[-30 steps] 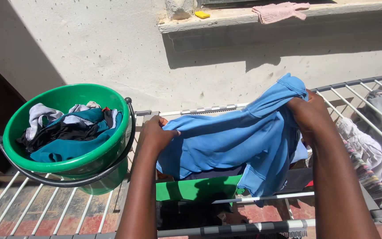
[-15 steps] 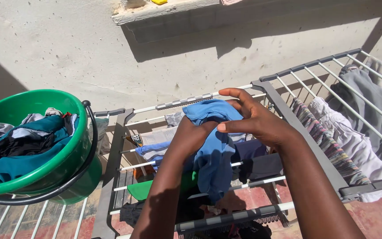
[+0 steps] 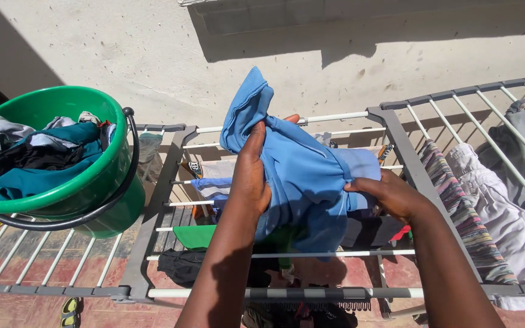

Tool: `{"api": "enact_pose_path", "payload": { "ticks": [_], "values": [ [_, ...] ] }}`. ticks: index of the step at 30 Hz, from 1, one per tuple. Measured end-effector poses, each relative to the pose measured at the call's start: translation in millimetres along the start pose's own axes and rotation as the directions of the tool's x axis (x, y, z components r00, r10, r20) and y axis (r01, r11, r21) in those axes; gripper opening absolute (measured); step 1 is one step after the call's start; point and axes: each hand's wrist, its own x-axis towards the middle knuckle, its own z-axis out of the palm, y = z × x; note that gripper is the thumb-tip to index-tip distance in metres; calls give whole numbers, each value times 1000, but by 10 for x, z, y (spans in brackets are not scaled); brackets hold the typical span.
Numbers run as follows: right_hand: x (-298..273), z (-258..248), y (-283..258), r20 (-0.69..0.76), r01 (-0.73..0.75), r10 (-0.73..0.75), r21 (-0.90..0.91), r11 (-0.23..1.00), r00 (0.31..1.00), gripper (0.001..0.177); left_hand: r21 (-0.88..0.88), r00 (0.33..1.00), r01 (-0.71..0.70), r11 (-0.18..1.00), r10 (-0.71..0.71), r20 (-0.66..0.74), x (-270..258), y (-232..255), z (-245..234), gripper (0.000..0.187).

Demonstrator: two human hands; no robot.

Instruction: Hanging wet laundry from a bucket onto a drying rack.

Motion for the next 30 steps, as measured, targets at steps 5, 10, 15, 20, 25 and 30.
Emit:
{"api": "enact_pose_path", "payload": {
  "ticks": [5, 10, 15, 20, 25, 30],
  "values": [
    [-260, -215, -651, -67, 33, -15, 282, 959, 998, 64, 102, 882, -47, 994, 90, -462, -84, 401, -413, 49],
    [-400, -150, -1106, -27, 95, -92, 216, 972, 995, 74, 120, 803, -118, 986, 165, -573, -228, 571, -755, 50],
    [-141, -54, -1122, 28, -46, 99, -745, 666, 995, 86, 149, 759, -218, 964, 264, -595, -414, 773, -766, 47],
    [74, -163, -891, -140, -60, -17, -527, 847, 990, 51, 158, 763, -245, 957, 291, -577, -607, 938, -885, 48],
    [102, -46, -889, -153, 335, -326, 30, 942, 933, 32, 175, 817, -162, 971, 231, -529, -706, 1014, -1134, 44],
    [-115, 343, -1106, -403, 489, -414, 102, 866, 816, 31, 190, 801, -90, 978, 185, -569, -624, 1008, -1548, 42]
  ]
}}
